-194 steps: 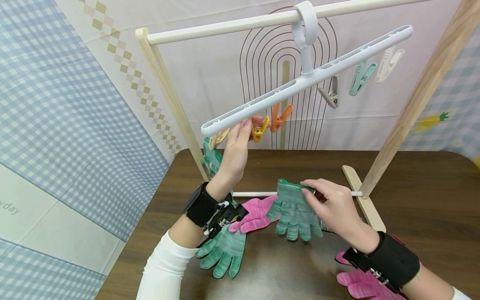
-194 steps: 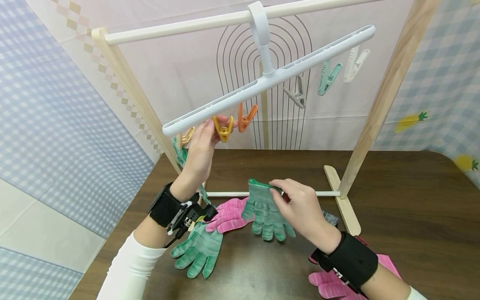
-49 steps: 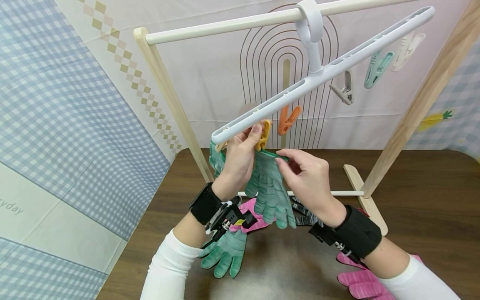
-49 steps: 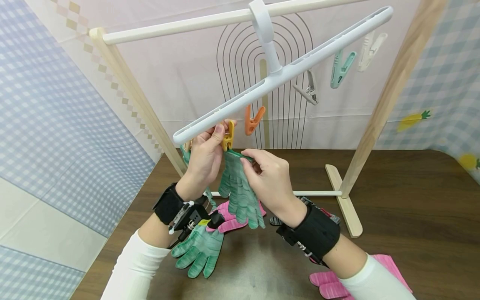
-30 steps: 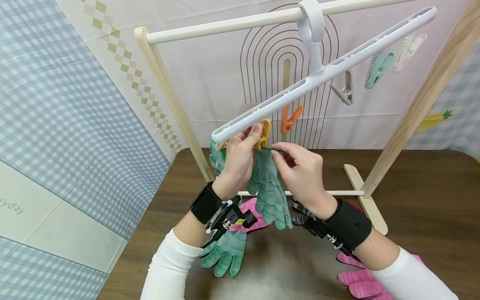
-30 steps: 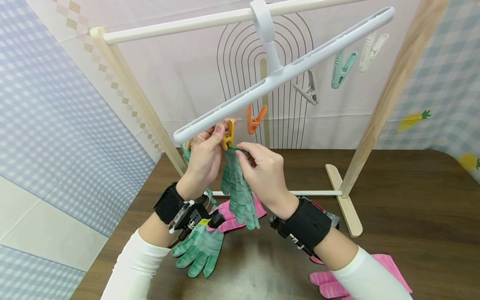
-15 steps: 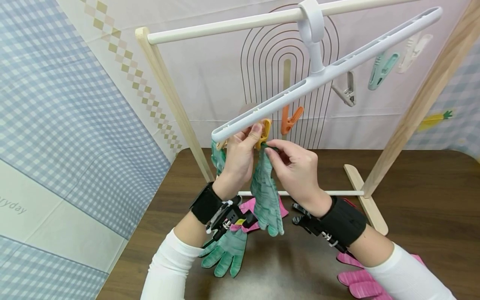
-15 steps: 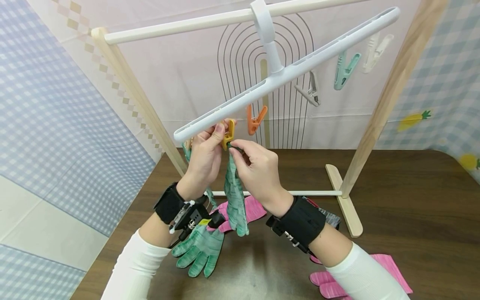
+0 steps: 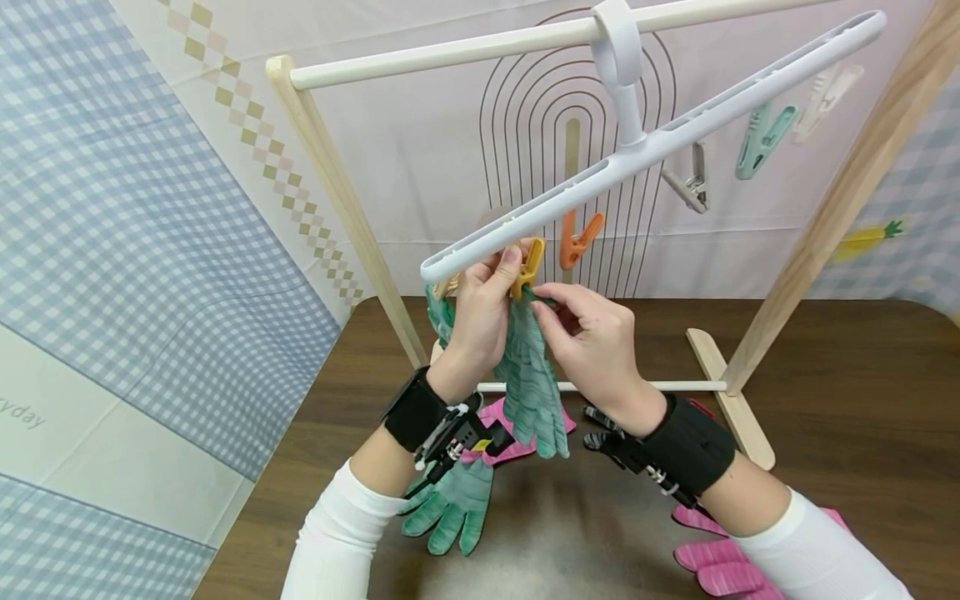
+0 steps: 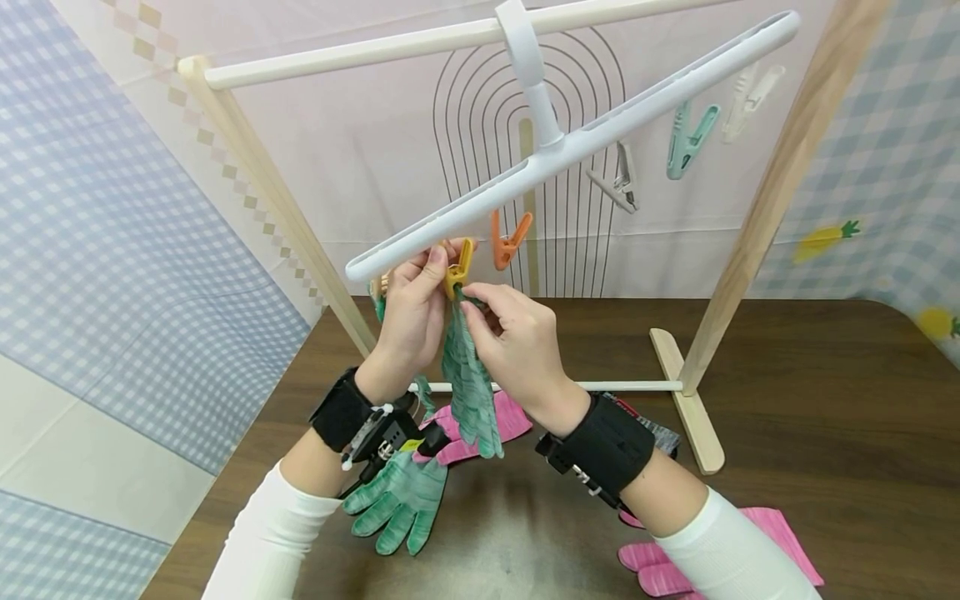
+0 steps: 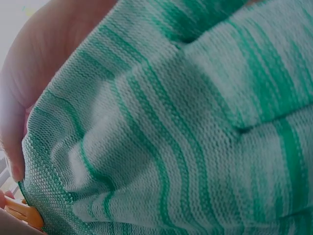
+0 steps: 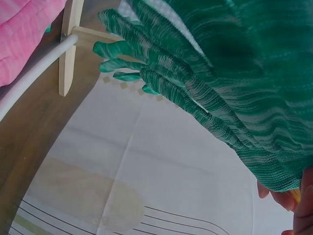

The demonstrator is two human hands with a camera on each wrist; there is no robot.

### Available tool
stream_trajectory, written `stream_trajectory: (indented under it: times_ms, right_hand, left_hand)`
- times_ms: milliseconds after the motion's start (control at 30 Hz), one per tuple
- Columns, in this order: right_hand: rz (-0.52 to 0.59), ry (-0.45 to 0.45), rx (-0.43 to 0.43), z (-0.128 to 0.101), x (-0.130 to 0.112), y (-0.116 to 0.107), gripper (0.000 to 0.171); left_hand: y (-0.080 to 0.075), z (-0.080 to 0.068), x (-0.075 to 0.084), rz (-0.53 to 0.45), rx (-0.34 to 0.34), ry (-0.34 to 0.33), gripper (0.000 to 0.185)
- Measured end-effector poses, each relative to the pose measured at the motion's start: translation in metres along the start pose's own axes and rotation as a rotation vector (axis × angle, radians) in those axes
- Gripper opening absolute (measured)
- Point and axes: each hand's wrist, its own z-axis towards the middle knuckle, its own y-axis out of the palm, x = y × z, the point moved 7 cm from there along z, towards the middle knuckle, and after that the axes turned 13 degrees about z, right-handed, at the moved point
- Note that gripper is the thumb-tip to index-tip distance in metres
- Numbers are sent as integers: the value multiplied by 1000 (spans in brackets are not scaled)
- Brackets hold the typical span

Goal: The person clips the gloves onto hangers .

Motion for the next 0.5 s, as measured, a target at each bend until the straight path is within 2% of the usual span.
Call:
stream_trajectory:
  times_ms: [500]
  right_hand:
    - [5,5,-10,-3,2,1,15]
  left_hand:
    - [0,-2,1,16,-11,-6,33]
